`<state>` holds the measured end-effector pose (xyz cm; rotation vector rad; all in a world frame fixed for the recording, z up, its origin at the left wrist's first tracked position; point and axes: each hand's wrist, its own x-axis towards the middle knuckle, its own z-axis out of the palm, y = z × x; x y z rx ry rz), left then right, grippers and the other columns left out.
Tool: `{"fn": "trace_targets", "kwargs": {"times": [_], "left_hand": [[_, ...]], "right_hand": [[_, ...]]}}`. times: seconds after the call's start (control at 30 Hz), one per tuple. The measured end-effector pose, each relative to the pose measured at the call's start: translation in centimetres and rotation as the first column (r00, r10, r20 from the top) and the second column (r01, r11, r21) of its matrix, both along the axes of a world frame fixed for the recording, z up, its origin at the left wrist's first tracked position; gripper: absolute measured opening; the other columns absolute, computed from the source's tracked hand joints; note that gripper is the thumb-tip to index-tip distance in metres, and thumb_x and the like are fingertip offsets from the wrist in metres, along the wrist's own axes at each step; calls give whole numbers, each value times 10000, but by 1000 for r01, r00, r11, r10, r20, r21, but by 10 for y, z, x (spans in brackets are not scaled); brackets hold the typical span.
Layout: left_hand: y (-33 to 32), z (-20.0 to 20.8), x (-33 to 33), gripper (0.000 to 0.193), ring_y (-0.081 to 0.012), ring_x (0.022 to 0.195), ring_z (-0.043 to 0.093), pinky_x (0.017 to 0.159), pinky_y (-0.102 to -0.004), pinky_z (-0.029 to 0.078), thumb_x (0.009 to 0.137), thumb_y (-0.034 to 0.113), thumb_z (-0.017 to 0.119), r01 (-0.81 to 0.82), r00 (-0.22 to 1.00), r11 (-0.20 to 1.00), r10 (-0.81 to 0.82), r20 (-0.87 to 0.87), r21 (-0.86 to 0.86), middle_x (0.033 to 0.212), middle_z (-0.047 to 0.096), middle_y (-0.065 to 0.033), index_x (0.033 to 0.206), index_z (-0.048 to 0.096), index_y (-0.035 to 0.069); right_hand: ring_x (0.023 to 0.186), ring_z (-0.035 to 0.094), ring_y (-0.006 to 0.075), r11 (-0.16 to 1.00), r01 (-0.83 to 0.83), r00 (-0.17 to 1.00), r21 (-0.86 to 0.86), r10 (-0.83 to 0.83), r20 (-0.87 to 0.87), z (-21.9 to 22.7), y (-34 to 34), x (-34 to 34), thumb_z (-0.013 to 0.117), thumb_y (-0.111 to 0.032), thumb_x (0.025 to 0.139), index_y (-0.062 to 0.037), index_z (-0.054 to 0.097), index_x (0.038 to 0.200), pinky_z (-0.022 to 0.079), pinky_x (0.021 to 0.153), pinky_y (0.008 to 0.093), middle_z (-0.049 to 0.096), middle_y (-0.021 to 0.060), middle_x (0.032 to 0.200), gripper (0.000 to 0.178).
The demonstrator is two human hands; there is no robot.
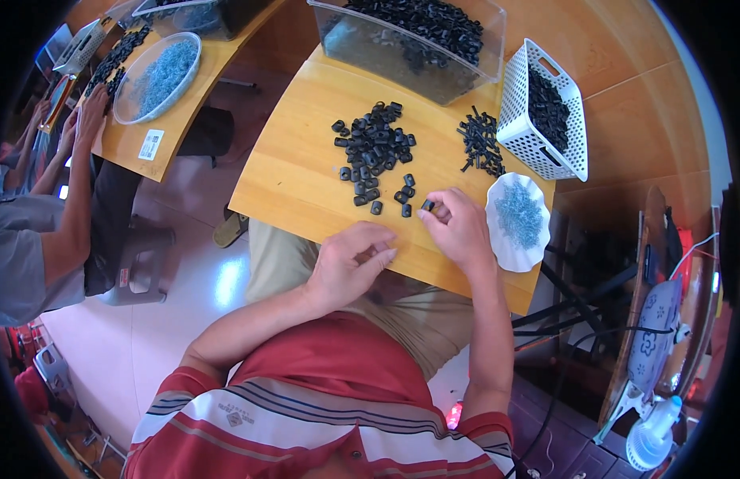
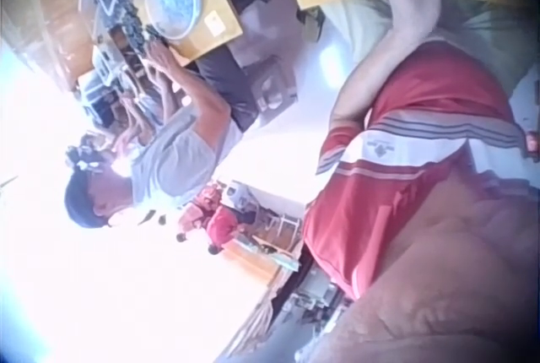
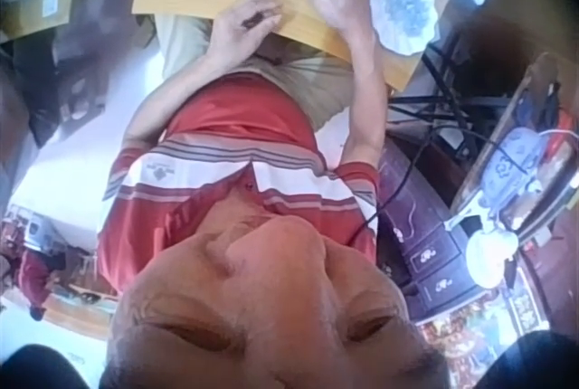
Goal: The person assembles small black plastic components by hand, inserting blue beads into them at a workbench.
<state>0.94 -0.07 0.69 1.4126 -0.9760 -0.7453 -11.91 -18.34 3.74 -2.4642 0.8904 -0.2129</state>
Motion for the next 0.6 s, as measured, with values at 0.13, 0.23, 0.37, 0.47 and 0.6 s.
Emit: {"fn": "trace_targets", "kwargs": {"times": [0.13, 0.23, 0.37, 0.47, 0.6], "left_hand": [[-8, -1, 1, 227, -122, 876, 670, 763, -250, 553, 916, 11, 672, 21, 969, 1000, -18, -245, 11, 1009, 678, -98, 1131, 637, -54], [-13, -1, 1, 264, -120, 923, 658, 815, -257, 551, 944, 20, 648, 46, 827, 995, -84, -556, -83, 1043, 678, -97, 1188, 598, -66], [-10, -7, 11, 292, -135, 961, 664, 846, -264, 558, 935, 11, 656, 142, 757, 986, -164, -633, -85, 1078, 683, -118, 1213, 595, -52], [-9, -7, 18, 290, -141, 941, 678, 823, -265, 573, 924, 6, 667, 294, 684, 955, -245, -687, -48, 1063, 691, -114, 1205, 607, -31], [-8, 6, 20, 274, -151, 882, 694, 777, -278, 595, 908, 17, 691, 414, 457, 909, -258, -851, -54, 1019, 701, -106, 1175, 632, 2]], "right_hand": [[745, 668, 212, 991, -104, 930, 80, 69, 360, 8, 34, -7, 780, -5, 726, 5, 670, 970, 539, 689, 309, 670, 120, 881, 268], [759, 673, 208, 976, -200, 892, 81, 147, 426, 16, 54, -6, 794, 18, 706, -3, 678, 974, 544, 692, 304, 678, 111, 893, 293], [747, 665, 195, 975, -223, 883, 13, 196, 427, 12, 58, -14, 814, -14, 716, 2, 695, 974, 538, 669, 299, 669, 99, 890, 285], [768, 657, 202, 967, -239, 886, 91, 178, 427, 7, 61, -21, 804, -56, 766, 3, 713, 1014, 530, 673, 302, 659, 96, 902, 271], [808, 644, 204, 937, -292, 860, 192, 169, 482, 11, 65, -27, 754, -107, 852, -5, 718, 1076, 514, 687, 296, 652, 98, 923, 248]]}}
